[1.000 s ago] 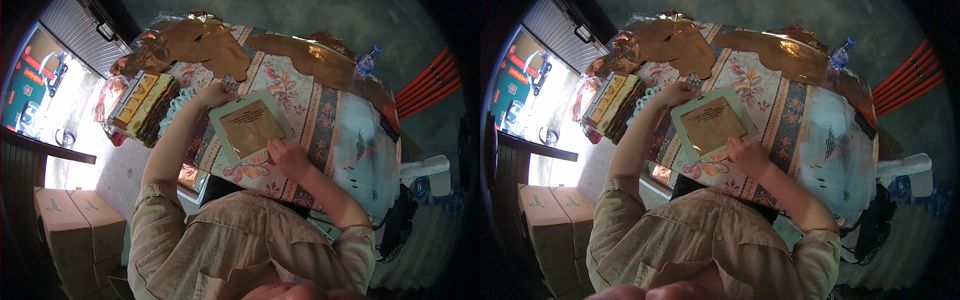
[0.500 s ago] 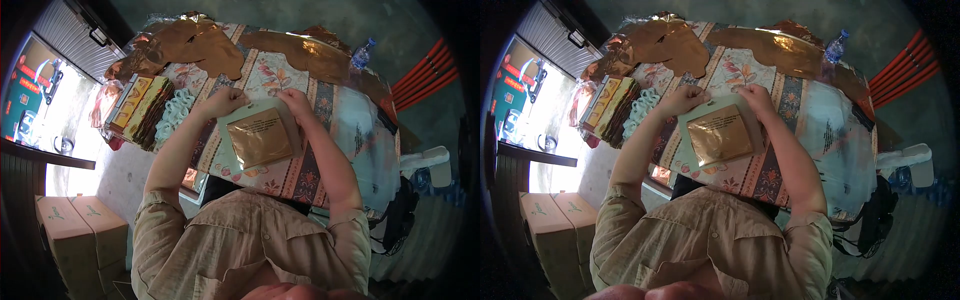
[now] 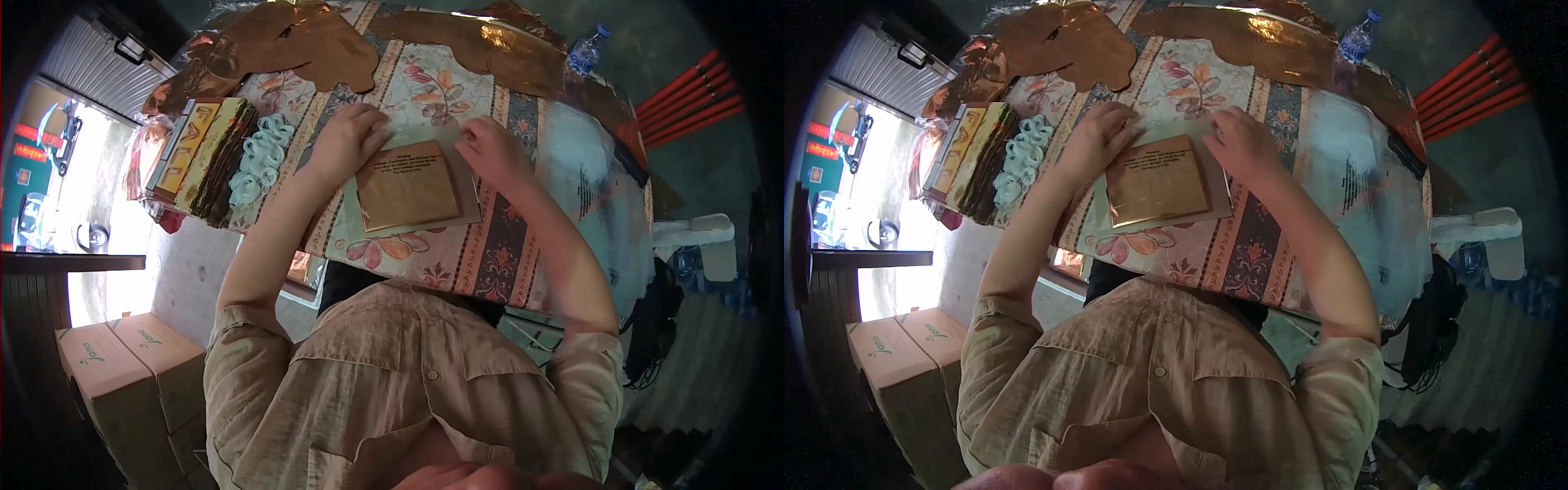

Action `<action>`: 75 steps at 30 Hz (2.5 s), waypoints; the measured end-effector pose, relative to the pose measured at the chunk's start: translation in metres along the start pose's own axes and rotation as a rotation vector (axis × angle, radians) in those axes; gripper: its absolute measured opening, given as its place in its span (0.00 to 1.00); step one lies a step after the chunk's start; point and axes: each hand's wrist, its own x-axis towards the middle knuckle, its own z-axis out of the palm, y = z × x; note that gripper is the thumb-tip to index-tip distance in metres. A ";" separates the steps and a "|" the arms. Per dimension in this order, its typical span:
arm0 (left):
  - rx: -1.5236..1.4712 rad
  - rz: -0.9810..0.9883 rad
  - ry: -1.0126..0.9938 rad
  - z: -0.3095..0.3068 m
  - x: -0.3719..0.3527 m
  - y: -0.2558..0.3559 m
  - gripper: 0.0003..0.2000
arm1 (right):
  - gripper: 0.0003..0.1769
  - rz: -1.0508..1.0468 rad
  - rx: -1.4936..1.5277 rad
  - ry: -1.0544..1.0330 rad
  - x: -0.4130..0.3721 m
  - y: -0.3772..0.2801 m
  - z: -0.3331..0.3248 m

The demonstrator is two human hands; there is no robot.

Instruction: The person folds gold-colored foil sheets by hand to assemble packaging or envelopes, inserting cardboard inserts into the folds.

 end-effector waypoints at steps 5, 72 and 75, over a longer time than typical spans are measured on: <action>-0.186 0.089 0.057 -0.020 -0.034 0.043 0.09 | 0.12 -0.200 0.050 -0.047 -0.052 -0.027 -0.016; -0.114 0.262 -0.220 0.023 -0.039 0.091 0.16 | 0.17 -0.229 -0.216 -0.052 -0.112 -0.052 0.005; -0.132 0.259 -0.135 0.024 -0.039 0.093 0.14 | 0.16 -0.207 -0.149 0.007 -0.112 -0.046 -0.015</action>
